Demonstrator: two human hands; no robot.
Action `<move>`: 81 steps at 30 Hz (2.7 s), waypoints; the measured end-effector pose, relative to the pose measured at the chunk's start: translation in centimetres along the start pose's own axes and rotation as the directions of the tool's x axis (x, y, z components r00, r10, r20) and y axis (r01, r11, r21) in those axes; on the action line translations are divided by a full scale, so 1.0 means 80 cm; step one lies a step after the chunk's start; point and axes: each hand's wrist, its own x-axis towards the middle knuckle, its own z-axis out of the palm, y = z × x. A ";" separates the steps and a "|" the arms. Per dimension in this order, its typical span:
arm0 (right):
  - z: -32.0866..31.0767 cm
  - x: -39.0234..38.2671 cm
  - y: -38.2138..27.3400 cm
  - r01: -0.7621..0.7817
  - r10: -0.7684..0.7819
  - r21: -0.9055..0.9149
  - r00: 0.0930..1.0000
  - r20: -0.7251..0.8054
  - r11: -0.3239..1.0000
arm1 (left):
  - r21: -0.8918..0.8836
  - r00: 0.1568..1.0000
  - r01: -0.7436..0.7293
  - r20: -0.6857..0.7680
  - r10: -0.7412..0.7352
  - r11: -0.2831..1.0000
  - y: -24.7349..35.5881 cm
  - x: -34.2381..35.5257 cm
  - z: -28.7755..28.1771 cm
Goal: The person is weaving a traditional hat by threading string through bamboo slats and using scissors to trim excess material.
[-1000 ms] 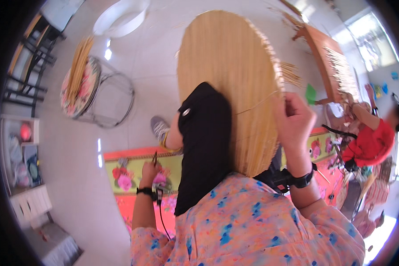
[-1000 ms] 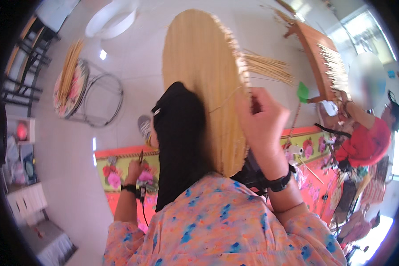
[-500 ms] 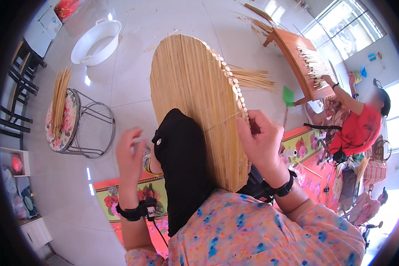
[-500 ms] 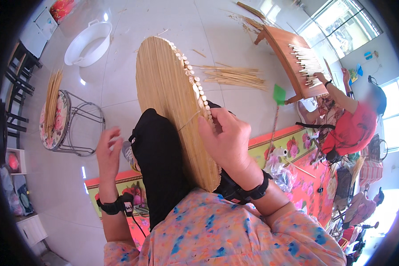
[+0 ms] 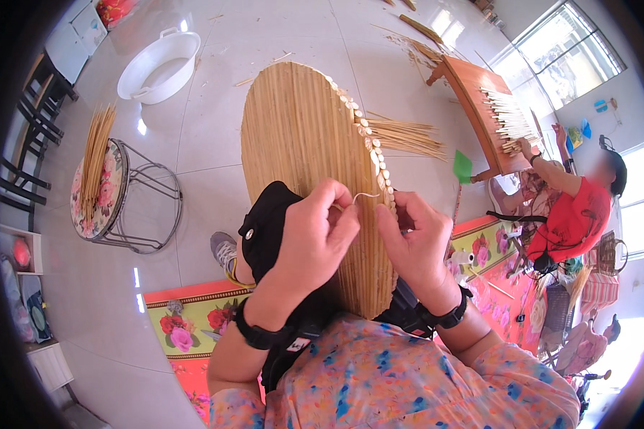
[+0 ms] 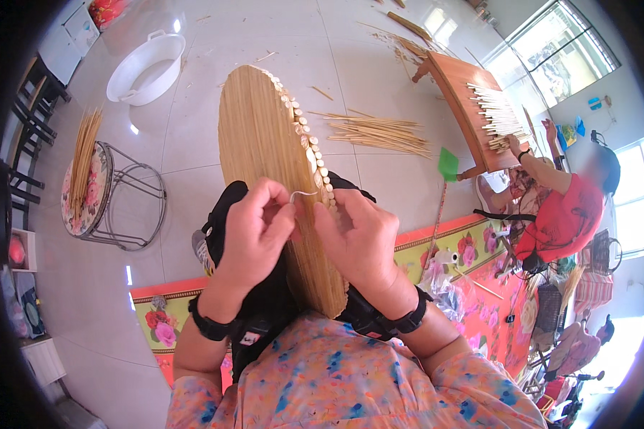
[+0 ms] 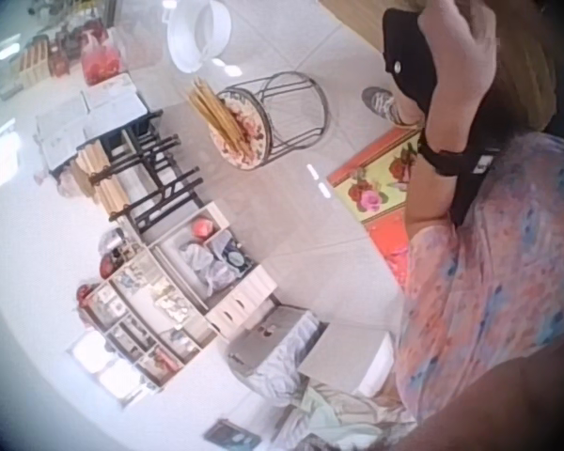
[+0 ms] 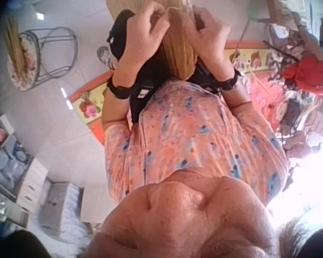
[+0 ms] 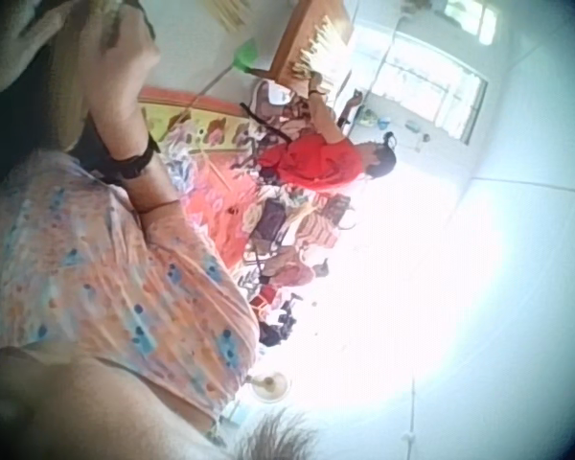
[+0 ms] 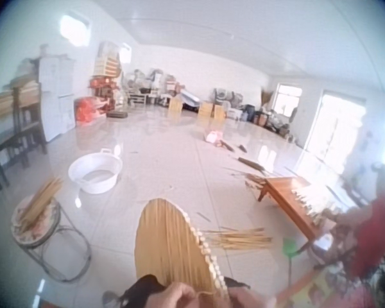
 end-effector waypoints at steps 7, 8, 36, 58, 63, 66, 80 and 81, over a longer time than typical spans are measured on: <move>0.003 0.003 0.008 0.018 -0.018 0.021 1.000 -0.012 1.000 | 0.467 0.945 -0.310 0.059 0.320 0.828 0.029 0.020 -0.033; 0.002 0.005 0.004 -0.039 0.039 0.049 0.999 0.001 0.998 | 0.548 0.919 -0.371 0.101 0.381 0.750 0.034 0.022 -0.034; 0.002 0.016 -0.009 -0.003 0.005 -0.093 1.000 0.027 0.996 | 0.463 0.812 -0.382 -0.244 0.530 0.800 0.031 0.025 -0.028; 0.008 0.012 -0.006 -0.026 0.026 -0.012 1.000 -0.007 1.000 | -0.038 0.823 -0.426 -0.431 0.370 0.904 0.040 0.029 -0.016; 0.009 0.011 -0.005 -0.001 0.001 0.004 1.000 -0.012 1.000 | 0.117 0.755 -0.504 -0.421 0.503 0.856 0.045 0.028 -0.013; 0.010 0.010 -0.004 -0.008 0.008 0.021 1.000 -0.025 1.000 | 0.096 0.748 -0.504 -0.448 0.489 0.858 0.047 0.027 -0.009; 0.014 0.007 -0.001 -0.004 0.006 0.037 0.999 -0.049 0.999 | -0.417 0.930 -0.327 -0.303 0.209 0.848 0.030 0.009 -0.026; 0.013 0.008 -0.001 -0.003 0.004 0.034 0.999 -0.044 0.999 | -0.423 0.933 -0.327 -0.288 0.217 0.845 0.028 0.009 -0.028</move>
